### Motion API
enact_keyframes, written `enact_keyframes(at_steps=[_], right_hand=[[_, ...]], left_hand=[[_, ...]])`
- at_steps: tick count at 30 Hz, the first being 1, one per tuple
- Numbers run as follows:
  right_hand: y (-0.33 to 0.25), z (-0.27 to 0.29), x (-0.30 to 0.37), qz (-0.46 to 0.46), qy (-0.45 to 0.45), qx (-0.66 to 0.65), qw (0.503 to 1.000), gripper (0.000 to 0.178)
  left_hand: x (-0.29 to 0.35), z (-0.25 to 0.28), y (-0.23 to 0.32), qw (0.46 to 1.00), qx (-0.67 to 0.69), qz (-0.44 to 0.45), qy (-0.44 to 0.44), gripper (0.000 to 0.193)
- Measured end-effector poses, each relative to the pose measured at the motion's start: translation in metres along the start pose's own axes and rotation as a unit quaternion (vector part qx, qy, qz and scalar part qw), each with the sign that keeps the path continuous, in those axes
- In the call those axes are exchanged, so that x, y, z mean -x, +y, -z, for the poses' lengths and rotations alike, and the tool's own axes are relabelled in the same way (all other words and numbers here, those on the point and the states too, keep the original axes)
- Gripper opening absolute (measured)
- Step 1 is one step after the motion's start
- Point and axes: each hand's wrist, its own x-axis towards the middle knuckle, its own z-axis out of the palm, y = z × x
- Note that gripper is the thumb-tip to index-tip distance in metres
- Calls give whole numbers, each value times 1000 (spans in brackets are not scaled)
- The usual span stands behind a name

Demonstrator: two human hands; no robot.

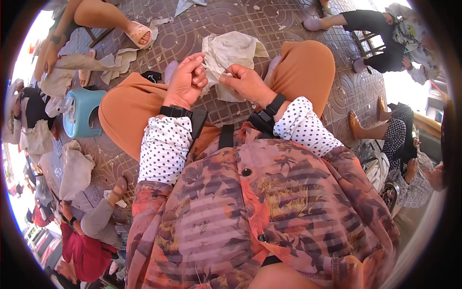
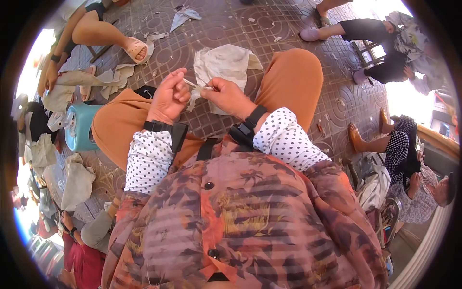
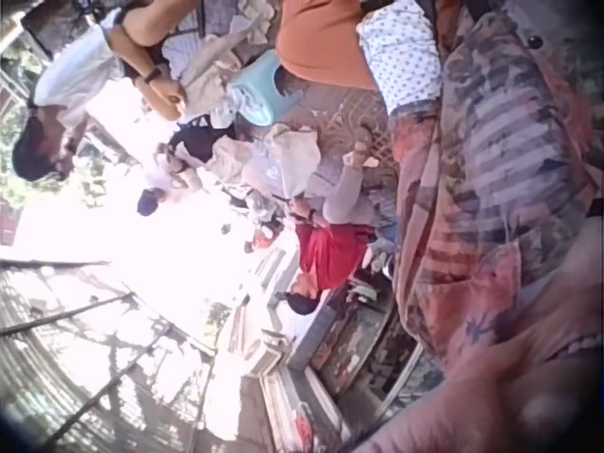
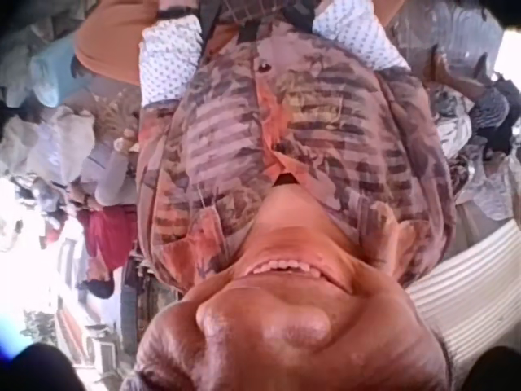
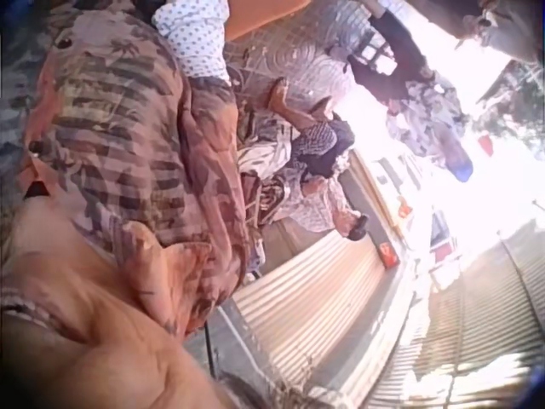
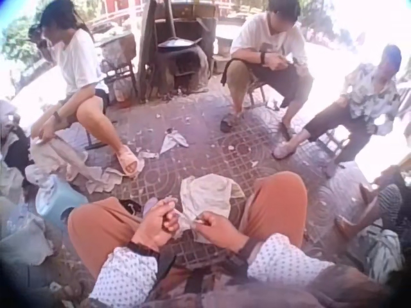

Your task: Scraping and thinning pieces of white leather using a small hand blade.

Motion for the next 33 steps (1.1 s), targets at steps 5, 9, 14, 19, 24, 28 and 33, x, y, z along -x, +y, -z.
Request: enact_keyframes(at_steps=[5,9,14,19,24,28,33], right_hand=[[9,-2,-2,-31,-18,-60,998,16],[11,-7,-3,-41,-30,-59,997,14],[15,-10,-13,-1,-26,-44,999,14],[1,-12,-11,-14,-41,-86,995,11],[-7,-9,-13,-37,-58,-87,994,10],[-5,-6,-16,-30,-18,-108,994,11],[-13,7,-19,57,94,-56,992,13]], left_hand=[[-3,3,-5,1000,19,-1,7,17],[-3,3,-7,999,30,-11,39,18],[-7,2,-1,996,54,-57,42,17],[-7,-3,5,993,71,-67,69,19],[-5,-6,9,989,99,-86,72,19],[-3,-14,13,990,90,-92,51,20],[8,-17,16,996,19,-89,10,22]])
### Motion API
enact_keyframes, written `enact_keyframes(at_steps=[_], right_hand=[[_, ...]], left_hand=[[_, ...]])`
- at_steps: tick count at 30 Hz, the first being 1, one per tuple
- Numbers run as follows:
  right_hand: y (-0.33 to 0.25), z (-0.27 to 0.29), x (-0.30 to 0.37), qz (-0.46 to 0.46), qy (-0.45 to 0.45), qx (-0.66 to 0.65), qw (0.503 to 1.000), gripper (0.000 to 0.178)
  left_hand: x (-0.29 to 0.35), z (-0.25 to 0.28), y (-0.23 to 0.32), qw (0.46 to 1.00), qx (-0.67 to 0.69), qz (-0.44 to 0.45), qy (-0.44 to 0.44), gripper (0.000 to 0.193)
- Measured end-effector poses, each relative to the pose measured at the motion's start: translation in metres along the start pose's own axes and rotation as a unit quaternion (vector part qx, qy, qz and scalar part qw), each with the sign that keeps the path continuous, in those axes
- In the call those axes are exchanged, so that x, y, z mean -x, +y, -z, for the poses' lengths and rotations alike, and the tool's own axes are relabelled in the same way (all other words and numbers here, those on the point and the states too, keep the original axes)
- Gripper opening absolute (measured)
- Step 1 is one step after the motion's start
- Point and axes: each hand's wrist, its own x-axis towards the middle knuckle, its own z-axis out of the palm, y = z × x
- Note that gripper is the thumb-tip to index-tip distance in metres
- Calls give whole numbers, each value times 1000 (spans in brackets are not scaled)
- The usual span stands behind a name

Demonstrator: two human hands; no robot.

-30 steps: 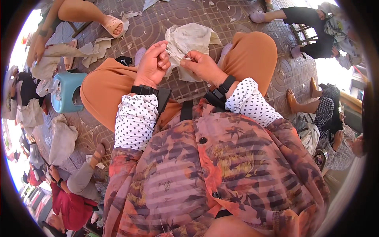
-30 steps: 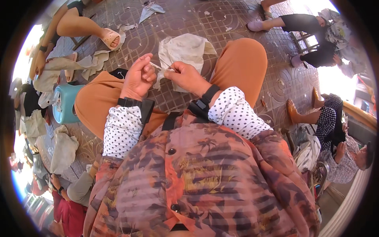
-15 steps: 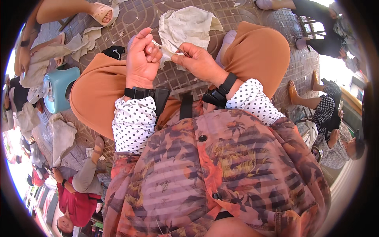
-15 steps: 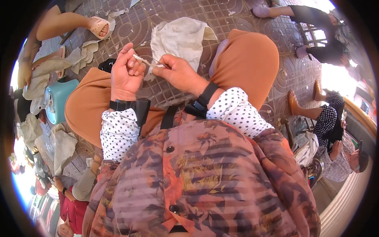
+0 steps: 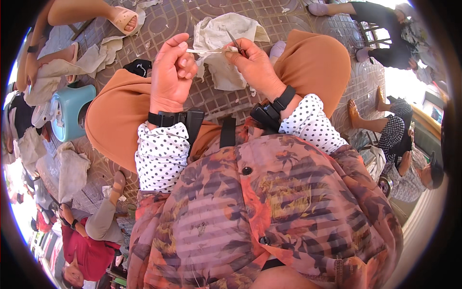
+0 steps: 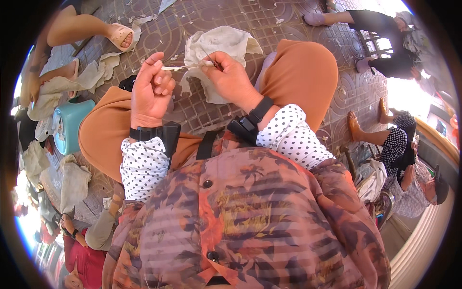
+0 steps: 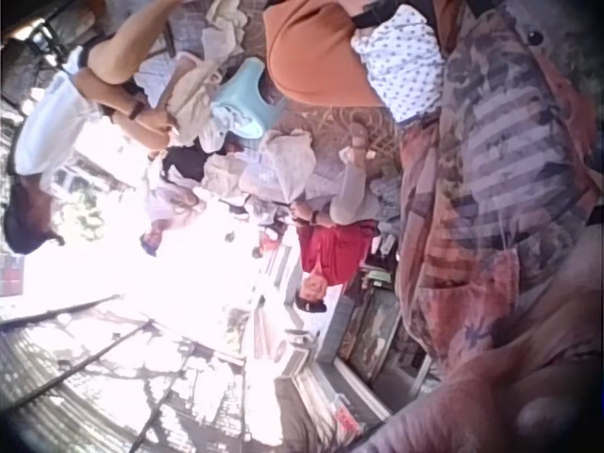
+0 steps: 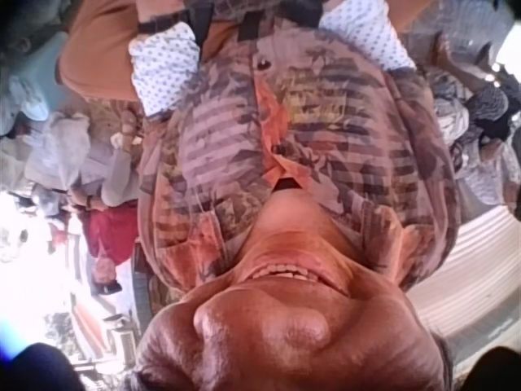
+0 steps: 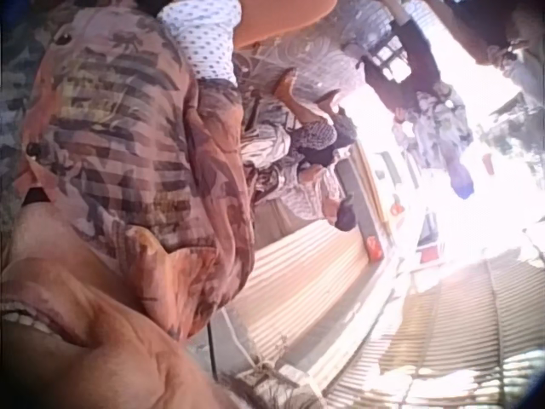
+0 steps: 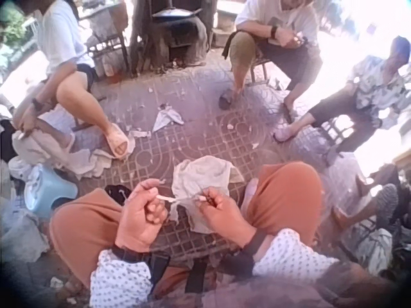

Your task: Scraping and thinning pieces of white leather using a small hand blade.

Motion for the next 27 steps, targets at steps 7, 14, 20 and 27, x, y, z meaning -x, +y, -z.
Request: enact_keyframes(at_steps=[7,14,20,27], right_hand=[[-40,14,0,-17,46,-99,994,16],[-65,9,20,28,-24,-161,986,19],[-61,1,36,-5,-74,-54,996,16],[-39,6,29,65,-100,-45,992,19]], left_hand=[[25,-1,-21,990,-86,93,-68,22],[19,-7,-31,973,-157,125,-111,26],[8,0,-41,982,-115,89,-121,38],[13,-7,-34,964,-112,166,-175,34]])
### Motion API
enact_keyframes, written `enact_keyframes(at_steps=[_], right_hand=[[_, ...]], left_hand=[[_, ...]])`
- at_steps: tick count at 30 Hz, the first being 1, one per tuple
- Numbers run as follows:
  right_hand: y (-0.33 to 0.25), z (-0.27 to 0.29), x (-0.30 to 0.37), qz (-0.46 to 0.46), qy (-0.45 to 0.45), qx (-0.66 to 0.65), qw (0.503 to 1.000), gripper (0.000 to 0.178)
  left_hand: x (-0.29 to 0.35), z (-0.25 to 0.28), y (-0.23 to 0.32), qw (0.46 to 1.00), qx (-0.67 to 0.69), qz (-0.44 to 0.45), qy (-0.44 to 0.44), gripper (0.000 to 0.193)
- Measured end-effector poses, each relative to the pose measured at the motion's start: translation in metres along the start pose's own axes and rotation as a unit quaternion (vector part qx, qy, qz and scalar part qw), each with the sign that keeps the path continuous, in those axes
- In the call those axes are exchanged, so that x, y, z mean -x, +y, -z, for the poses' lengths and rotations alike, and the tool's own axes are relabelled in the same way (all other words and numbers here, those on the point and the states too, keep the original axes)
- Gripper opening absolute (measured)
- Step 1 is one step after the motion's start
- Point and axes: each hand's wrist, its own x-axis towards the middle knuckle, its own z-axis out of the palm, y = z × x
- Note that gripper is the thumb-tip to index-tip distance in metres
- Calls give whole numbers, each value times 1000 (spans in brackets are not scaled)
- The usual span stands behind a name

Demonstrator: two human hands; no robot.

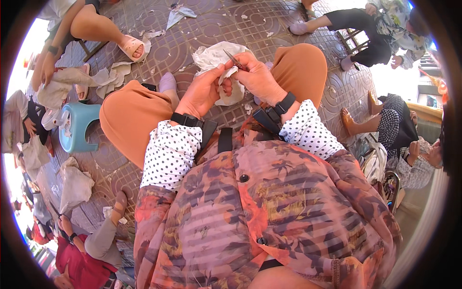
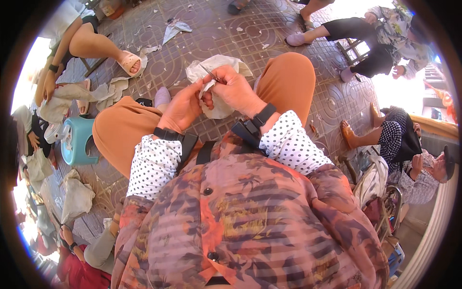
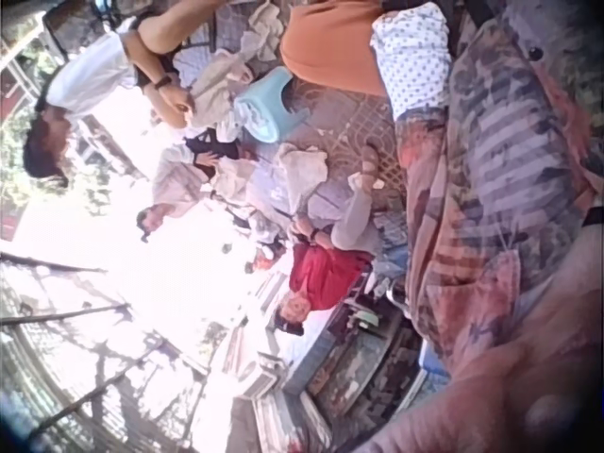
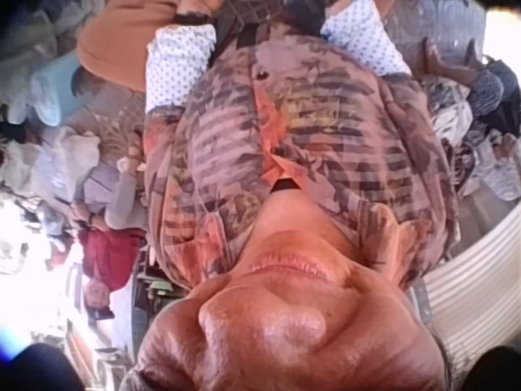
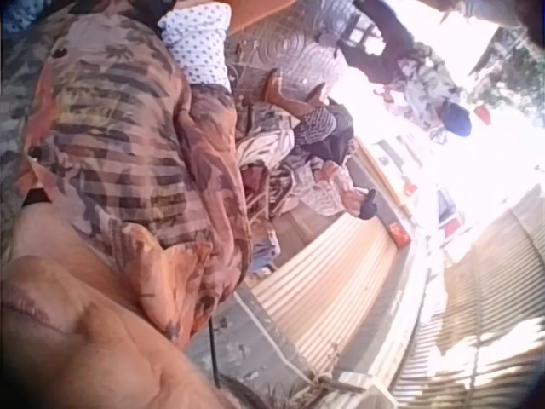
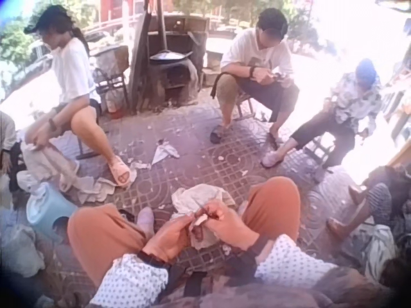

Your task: Scraping and thinning pieces of white leather using a small hand blade.

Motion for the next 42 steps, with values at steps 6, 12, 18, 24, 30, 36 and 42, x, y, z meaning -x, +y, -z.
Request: enact_keyframes(at_steps=[6,12,18,24,30,36,42], right_hand=[[0,0,4,10,51,131,990,18],[-1,9,1,-50,108,104,987,17],[2,13,-6,39,133,158,978,19],[-4,-3,15,-135,65,7,989,33],[23,-8,28,-235,2,-121,964,35],[14,-12,27,-268,47,-99,957,37],[17,-12,20,-272,45,-64,959,41]], left_hand=[[0,3,-1,997,76,7,6,20],[3,8,7,993,54,-74,77,8],[1,4,14,979,65,-169,91,6],[-13,33,-8,974,52,-104,197,9],[-17,36,-12,983,42,-74,166,15],[-15,35,-12,984,15,-66,165,27],[-15,34,-11,985,-56,-56,153,33]])
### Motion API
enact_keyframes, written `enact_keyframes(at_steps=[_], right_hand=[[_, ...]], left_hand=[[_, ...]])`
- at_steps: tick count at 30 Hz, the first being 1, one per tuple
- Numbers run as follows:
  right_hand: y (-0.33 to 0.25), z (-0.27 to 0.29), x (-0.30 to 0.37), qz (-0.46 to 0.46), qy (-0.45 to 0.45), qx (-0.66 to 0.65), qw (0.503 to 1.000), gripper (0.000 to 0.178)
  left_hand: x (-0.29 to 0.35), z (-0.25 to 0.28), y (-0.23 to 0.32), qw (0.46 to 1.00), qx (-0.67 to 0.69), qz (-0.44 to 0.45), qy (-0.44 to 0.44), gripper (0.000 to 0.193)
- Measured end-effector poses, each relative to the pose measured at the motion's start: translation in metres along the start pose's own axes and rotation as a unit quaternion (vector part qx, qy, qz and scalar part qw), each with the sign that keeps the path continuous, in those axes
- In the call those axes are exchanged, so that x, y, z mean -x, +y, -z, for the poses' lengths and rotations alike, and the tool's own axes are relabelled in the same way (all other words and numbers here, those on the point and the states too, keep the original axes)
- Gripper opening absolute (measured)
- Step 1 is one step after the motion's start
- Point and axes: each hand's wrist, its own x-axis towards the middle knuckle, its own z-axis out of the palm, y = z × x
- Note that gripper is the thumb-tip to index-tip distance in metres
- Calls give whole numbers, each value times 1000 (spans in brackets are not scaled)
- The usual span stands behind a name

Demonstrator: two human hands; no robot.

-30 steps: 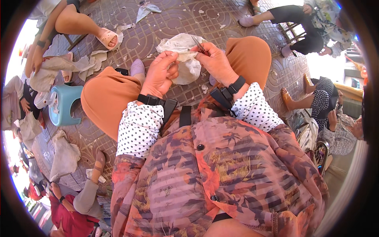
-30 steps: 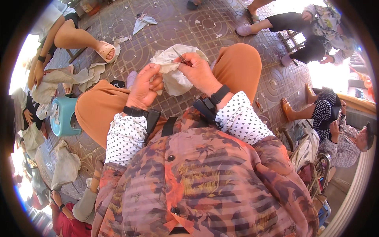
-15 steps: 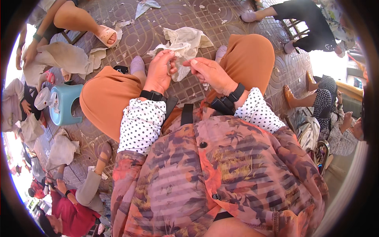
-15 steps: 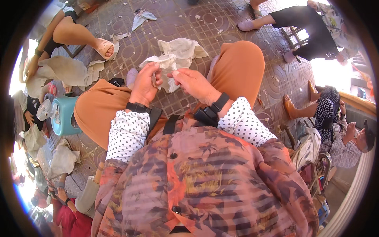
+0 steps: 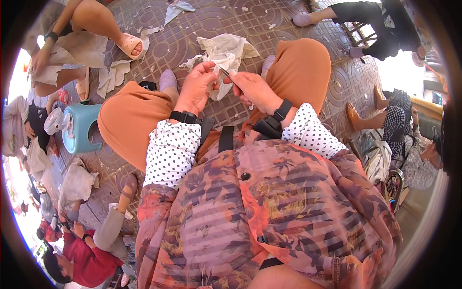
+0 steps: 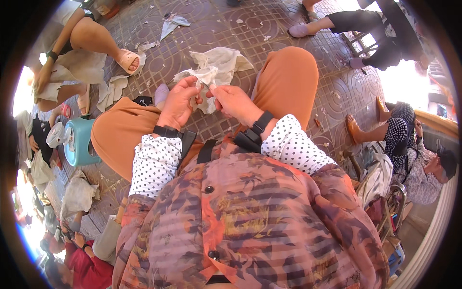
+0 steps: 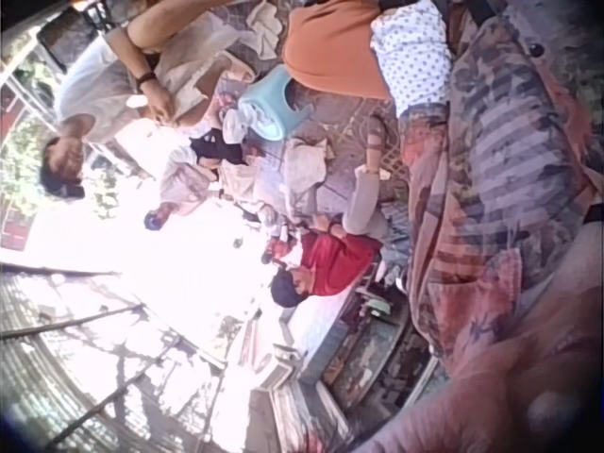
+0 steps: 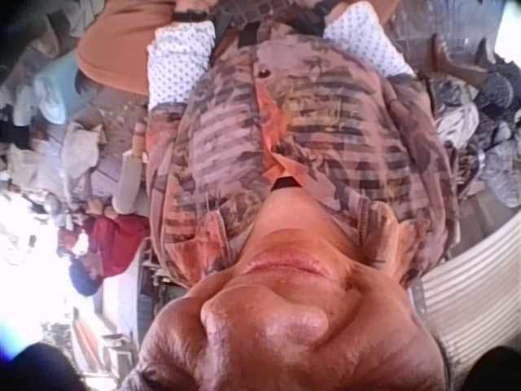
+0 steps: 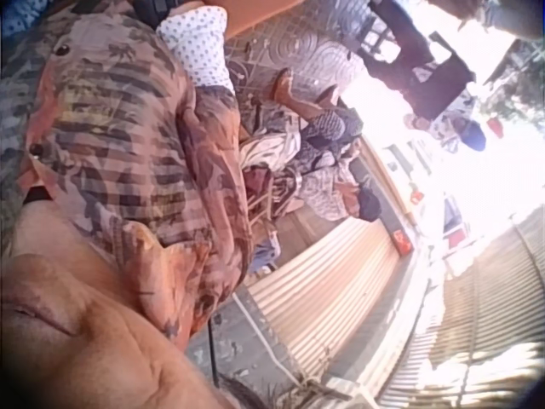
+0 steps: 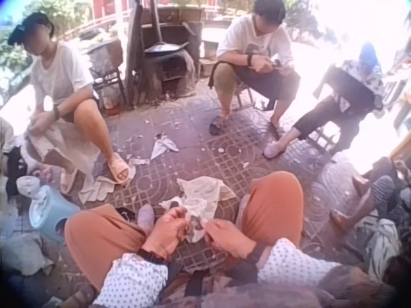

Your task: Scraping and thinning pieces of white leather using a small hand blade.

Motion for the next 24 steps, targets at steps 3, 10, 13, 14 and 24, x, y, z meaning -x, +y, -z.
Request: enact_keyframes(at_steps=[3,10,13,14,24], right_hand=[[0,0,-4,6,31,19,999,38],[5,6,-7,62,29,19,997,33],[4,6,-7,64,41,14,997,31],[4,6,-7,60,43,6,997,30],[6,9,-10,77,42,19,996,31]], left_hand=[[6,-12,8,1000,-17,12,-13,34],[7,-14,7,999,-11,16,-30,36],[5,-11,4,999,-14,18,-41,37],[4,-10,3,999,-14,19,-41,37],[1,-8,0,998,-27,18,-50,39]])
